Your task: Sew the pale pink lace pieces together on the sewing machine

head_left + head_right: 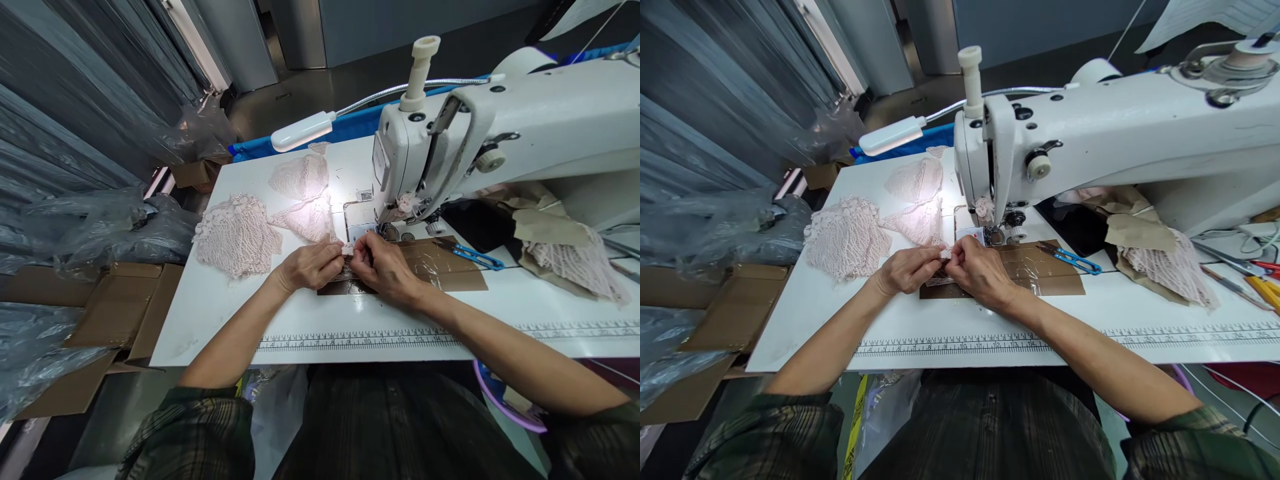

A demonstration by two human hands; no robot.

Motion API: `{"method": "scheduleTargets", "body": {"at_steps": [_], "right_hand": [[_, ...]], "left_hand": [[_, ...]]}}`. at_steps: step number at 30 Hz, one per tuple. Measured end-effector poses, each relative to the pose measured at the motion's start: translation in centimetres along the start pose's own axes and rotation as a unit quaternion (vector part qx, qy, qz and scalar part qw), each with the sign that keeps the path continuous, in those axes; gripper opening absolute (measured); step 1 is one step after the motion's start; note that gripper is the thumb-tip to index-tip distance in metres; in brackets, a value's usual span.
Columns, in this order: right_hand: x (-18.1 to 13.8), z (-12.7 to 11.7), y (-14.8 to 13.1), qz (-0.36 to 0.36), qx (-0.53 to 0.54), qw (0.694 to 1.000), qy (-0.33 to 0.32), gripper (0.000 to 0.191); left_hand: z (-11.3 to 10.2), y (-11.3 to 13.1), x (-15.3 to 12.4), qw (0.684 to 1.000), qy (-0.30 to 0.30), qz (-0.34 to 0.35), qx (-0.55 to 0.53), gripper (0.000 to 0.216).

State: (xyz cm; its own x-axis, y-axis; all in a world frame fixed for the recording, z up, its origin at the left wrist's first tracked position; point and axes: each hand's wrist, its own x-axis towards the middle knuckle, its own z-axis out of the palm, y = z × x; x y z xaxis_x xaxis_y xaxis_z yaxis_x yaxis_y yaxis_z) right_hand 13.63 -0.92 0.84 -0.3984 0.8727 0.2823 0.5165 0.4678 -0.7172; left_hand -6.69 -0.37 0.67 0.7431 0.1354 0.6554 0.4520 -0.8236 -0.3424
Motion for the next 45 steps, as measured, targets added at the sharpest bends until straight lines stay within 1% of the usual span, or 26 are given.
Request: {"method": "scheduleTargets", "body": {"at_steps": [3, 7, 11, 15, 18, 20, 21, 24, 26, 28, 31, 34, 36, 38, 40, 42, 45], "right_hand": [[0.1, 0.1, 0.1, 0.008, 0.025, 1.000, 0.014, 0.007], [0.0, 0.0, 0.0, 0.001, 0.068, 0.998, 0.004, 0.006], [0.0, -0.2, 0.0, 0.039, 0.164, 0.985, 0.016, 0.009], [0.3, -0.3, 0.2, 0.063, 0.191, 0.979, 0.019, 0.013], [0.4, -0.5, 0.3, 0.049, 0.187, 0.981, 0.021, 0.013], [0.3, -0.6, 0.4, 0.018, 0.163, 0.986, 0.034, 0.010], [0.2, -0.6, 0.4, -0.004, 0.140, 0.989, 0.039, 0.010], [-0.2, -0.5, 0.6, -0.073, 0.050, 0.995, 0.037, 0.020], [-0.3, -0.4, 0.7, -0.102, 0.012, 0.994, 0.028, 0.016], [-0.3, -0.2, 0.8, -0.108, 0.008, 0.994, 0.023, 0.011], [-0.1, -0.1, 0.9, -0.068, 0.041, 0.996, 0.029, 0.009], [0.1, -0.2, 0.9, -0.009, 0.073, 0.997, 0.020, 0.008], [0.1, -0.3, 0.7, 0.007, 0.092, 0.996, 0.009, 0.008], [0.1, -0.2, 0.6, 0.011, 0.109, 0.994, 0.015, 0.009], [0.0, -0.1, 0.5, 0.002, 0.114, 0.993, 0.035, 0.009], [-0.1, 0.1, 0.3, -0.024, 0.103, 0.993, 0.057, 0.009], [-0.3, 0.3, 0.0, -0.067, 0.097, 0.990, 0.081, 0.008]], "left_hand": [[0.0, -0.1, -0.2, 1.000, 0.005, 0.005, 0.010, 0.010], [0.0, -0.2, -0.4, 1.000, -0.004, -0.005, 0.003, 0.013], [0.2, -0.5, -0.8, 1.000, -0.020, -0.001, 0.002, 0.017], [0.2, -0.7, -1.2, 0.999, -0.032, -0.013, 0.000, 0.018], [0.2, -0.8, -1.4, 0.998, -0.049, -0.038, -0.026, 0.019], [0.2, -0.8, -1.5, 0.994, -0.060, -0.063, -0.060, 0.020], [0.3, -0.8, -1.6, 0.992, -0.063, -0.079, -0.082, 0.020], [0.3, -0.7, -1.8, 0.977, -0.079, -0.134, -0.148, 0.020], [0.3, -0.7, -1.9, 0.969, -0.086, -0.157, -0.172, 0.019], [0.3, -0.7, -1.9, 0.966, -0.089, -0.164, -0.181, 0.018], [0.3, -0.8, -1.8, 0.969, -0.084, -0.154, -0.173, 0.018], [0.3, -0.9, -1.7, 0.987, -0.052, -0.104, -0.111, 0.019], [0.3, -0.9, -1.6, 0.995, -0.036, -0.071, -0.059, 0.018], [0.3, -0.8, -1.4, 0.997, -0.035, -0.065, -0.037, 0.017], [0.4, -0.7, -1.1, 0.995, -0.030, -0.091, -0.043, 0.016], [0.5, -0.4, -0.5, 0.987, -0.015, -0.145, -0.071, 0.018], [0.7, 0.3, 0.8, 0.959, 0.004, -0.236, -0.159, 0.015]]}}
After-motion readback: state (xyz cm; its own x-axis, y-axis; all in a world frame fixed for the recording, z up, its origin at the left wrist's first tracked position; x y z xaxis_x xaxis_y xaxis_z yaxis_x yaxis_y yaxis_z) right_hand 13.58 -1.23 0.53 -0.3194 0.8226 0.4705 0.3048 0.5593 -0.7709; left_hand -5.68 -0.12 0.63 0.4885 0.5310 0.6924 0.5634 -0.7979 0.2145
